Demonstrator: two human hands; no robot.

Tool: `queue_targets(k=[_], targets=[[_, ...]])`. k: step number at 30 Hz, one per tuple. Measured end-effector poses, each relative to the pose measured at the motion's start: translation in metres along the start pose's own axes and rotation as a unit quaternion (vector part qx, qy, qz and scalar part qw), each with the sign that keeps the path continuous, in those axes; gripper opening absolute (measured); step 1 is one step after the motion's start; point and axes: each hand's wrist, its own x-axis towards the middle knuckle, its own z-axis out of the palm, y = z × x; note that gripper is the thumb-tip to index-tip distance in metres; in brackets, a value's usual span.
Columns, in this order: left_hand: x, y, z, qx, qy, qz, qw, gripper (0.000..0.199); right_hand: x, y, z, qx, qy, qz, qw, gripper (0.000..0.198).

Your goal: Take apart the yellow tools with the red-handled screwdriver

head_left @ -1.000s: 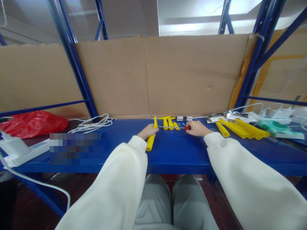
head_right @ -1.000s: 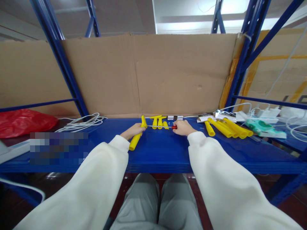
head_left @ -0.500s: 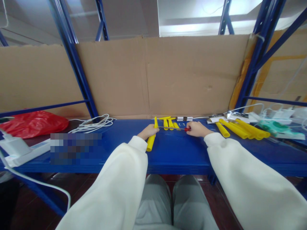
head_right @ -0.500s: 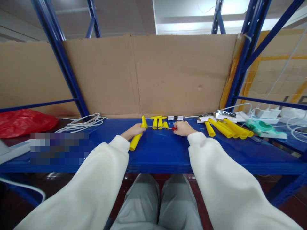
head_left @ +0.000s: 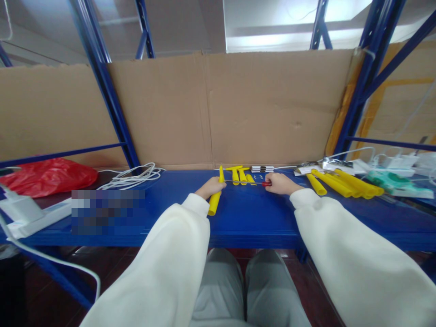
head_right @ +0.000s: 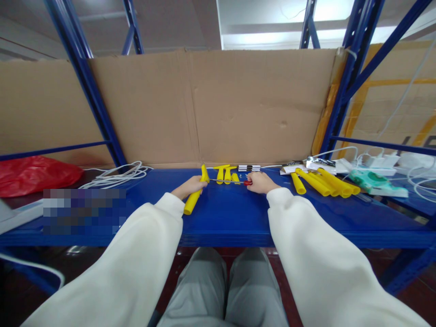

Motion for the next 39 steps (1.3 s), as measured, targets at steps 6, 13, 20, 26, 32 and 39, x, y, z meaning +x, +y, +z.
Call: queue_targets(k=[6, 13, 20, 26, 32, 39], targets=[[0.0004, -0.0001, -0.0006, 0.000, 0.005, 0.008, 1.000, 0.016, -0.0017, -0.0006, -0.0018, 0.042, -0.008, -0.004, 0.999, 0.018], [-0.0033, 0.0034, -0.0001, -0.002, 0.001, 0.006, 1.000, 0.018, -0.0023, -0.0017, -0.0021, 0.018, -0.004, 0.002, 1.000, 0.010], [-0.0004, 0.0007, -0.0002, 0.013, 0.008, 0.008, 1.000, 0.015, -0.0012, -0.0001, -0.0011, 0.050, -0.018, -0.004, 0.999, 0.017], [0.0050, -0.0051, -0.0015, 0.010, 0.003, 0.013, 1.000, 0.010, -0.0017, -0.0029, -0.0029, 0.020, -0.027, -0.012, 0.999, 0.012], [0.0012, -0.0015, -0.0017, 0.019, 0.004, 0.003, 1.000, 0.015, -0.0014, -0.0034, -0.0033, 0.023, -0.036, -0.002, 0.999, 0.013], [-0.0038, 0.0038, -0.0011, 0.014, 0.005, -0.009, 1.000, 0.022, -0.0016, -0.0013, -0.0038, 0.012, -0.039, 0.007, 0.999, 0.012]])
